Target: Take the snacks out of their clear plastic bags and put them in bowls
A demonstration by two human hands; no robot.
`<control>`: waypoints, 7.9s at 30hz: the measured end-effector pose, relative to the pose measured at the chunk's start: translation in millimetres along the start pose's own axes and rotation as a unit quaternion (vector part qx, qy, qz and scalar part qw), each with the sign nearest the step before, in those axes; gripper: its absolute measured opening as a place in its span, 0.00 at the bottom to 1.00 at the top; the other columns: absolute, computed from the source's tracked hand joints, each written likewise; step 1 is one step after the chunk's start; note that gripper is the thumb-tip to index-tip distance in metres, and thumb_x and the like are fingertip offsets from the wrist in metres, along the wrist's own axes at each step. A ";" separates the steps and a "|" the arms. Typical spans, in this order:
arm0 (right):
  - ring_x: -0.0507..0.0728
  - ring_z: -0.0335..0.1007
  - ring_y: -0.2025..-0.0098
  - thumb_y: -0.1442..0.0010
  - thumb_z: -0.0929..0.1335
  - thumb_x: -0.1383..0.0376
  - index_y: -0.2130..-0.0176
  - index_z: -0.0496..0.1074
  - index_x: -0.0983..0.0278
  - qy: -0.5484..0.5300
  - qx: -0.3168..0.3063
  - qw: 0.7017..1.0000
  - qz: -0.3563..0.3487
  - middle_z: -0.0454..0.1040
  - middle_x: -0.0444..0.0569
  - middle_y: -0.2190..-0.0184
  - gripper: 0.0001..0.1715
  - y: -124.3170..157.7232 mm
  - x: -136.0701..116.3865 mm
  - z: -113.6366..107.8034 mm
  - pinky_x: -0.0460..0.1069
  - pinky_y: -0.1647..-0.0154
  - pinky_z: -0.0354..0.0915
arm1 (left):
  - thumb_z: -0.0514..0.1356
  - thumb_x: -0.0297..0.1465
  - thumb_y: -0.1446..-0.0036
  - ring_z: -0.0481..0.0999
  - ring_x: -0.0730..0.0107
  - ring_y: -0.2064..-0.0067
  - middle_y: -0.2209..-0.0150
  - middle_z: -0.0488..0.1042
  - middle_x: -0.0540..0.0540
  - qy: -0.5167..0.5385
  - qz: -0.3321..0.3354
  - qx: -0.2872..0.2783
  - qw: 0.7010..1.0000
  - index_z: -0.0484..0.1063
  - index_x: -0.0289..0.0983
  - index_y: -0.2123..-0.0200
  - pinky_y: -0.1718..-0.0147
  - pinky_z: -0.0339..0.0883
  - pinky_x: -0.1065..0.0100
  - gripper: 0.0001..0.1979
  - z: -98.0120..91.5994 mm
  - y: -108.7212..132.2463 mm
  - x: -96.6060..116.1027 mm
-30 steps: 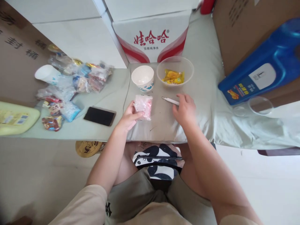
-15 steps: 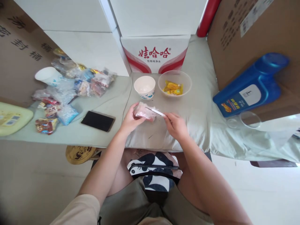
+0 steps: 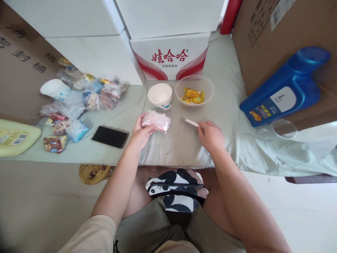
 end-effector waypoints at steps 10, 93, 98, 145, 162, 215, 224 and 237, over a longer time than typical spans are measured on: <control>0.66 0.73 0.45 0.39 0.63 0.68 0.46 0.73 0.62 -0.127 0.037 0.980 -0.151 0.74 0.59 0.47 0.22 1.1 -27.9 11.8 0.61 0.43 0.69 | 0.71 0.34 0.53 0.76 0.55 0.44 0.47 0.77 0.41 -0.290 0.147 -0.097 0.941 0.75 0.41 0.52 0.40 0.64 0.55 0.23 19.2 15.5 4.7; 0.65 0.71 0.53 0.41 0.69 0.60 0.56 0.75 0.62 0.038 0.111 0.990 -0.075 0.76 0.54 0.59 0.13 -102.3 -29.5 -78.3 0.60 0.51 0.66 | 0.55 0.29 0.65 0.79 0.54 0.50 0.61 0.80 0.42 0.164 -0.154 -0.012 0.974 0.55 0.39 0.84 0.60 0.77 0.57 0.07 -8.8 32.0 15.6; 0.62 0.73 0.55 0.44 0.74 0.61 0.53 0.75 0.62 0.099 -0.091 0.990 -0.045 0.76 0.52 0.59 0.19 -175.2 -40.8 -66.6 0.58 0.51 0.67 | 0.56 0.30 0.64 0.78 0.52 0.47 0.61 0.81 0.41 0.182 -0.167 -0.018 0.969 0.64 0.38 0.83 0.57 0.76 0.56 0.02 -7.9 33.6 19.4; 0.58 0.71 0.71 0.39 0.65 0.58 0.46 0.68 0.60 -0.093 0.011 0.981 0.173 0.75 0.43 0.75 0.23 84.6 -10.7 -2.5 0.53 0.64 0.64 | 0.62 0.36 0.45 0.66 0.73 0.79 0.82 0.68 0.52 -0.385 0.015 -0.005 0.923 0.78 0.36 0.66 0.78 0.57 0.70 0.09 -27.1 30.4 8.2; 0.72 0.58 0.33 0.45 0.71 0.54 0.32 0.55 0.57 -0.091 -0.074 0.990 -0.082 0.61 0.62 0.35 0.47 86.9 -41.5 4.4 0.70 0.36 0.59 | 0.60 0.21 0.48 0.79 0.64 0.56 0.61 0.80 0.45 -0.408 0.145 -0.166 0.886 0.73 0.40 0.53 0.50 0.70 0.59 0.19 -1.6 30.8 4.6; 0.53 0.71 0.71 0.49 0.74 0.47 0.64 0.71 0.60 -0.570 -0.141 0.800 0.119 0.74 0.44 0.71 0.23 20.6 -56.0 22.9 0.48 0.70 0.67 | 0.69 0.39 0.50 0.78 0.71 0.72 0.72 0.78 0.51 -0.017 -0.105 -0.178 0.978 0.73 0.38 0.58 0.72 0.72 0.70 0.18 42.6 30.1 5.7; 0.51 0.62 0.78 0.51 0.73 0.53 0.66 0.69 0.57 -0.678 -0.098 0.717 0.128 0.66 0.39 0.77 0.16 22.5 -63.1 11.3 0.47 0.76 0.63 | 0.69 0.38 0.57 0.68 0.78 0.80 0.78 0.70 0.54 0.040 -0.110 -0.161 0.980 0.72 0.38 0.69 0.81 0.65 0.73 0.14 30.1 31.3 19.9; 0.52 0.63 0.72 0.52 0.72 0.57 0.64 0.66 0.59 -0.504 0.040 0.843 0.184 0.66 0.38 0.75 0.17 20.9 -47.1 14.5 0.48 0.66 0.60 | 0.70 0.31 0.54 0.78 0.74 0.63 0.59 0.77 0.48 -0.126 0.094 0.024 0.987 0.69 0.40 0.60 0.62 0.72 0.70 0.18 6.8 17.4 6.0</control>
Point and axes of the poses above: each hand's wrist, its own y-axis away from the middle knuckle, its own z-axis out of the palm, x = y × z, the point moved 2 cm from there along -y, towards the middle knuckle
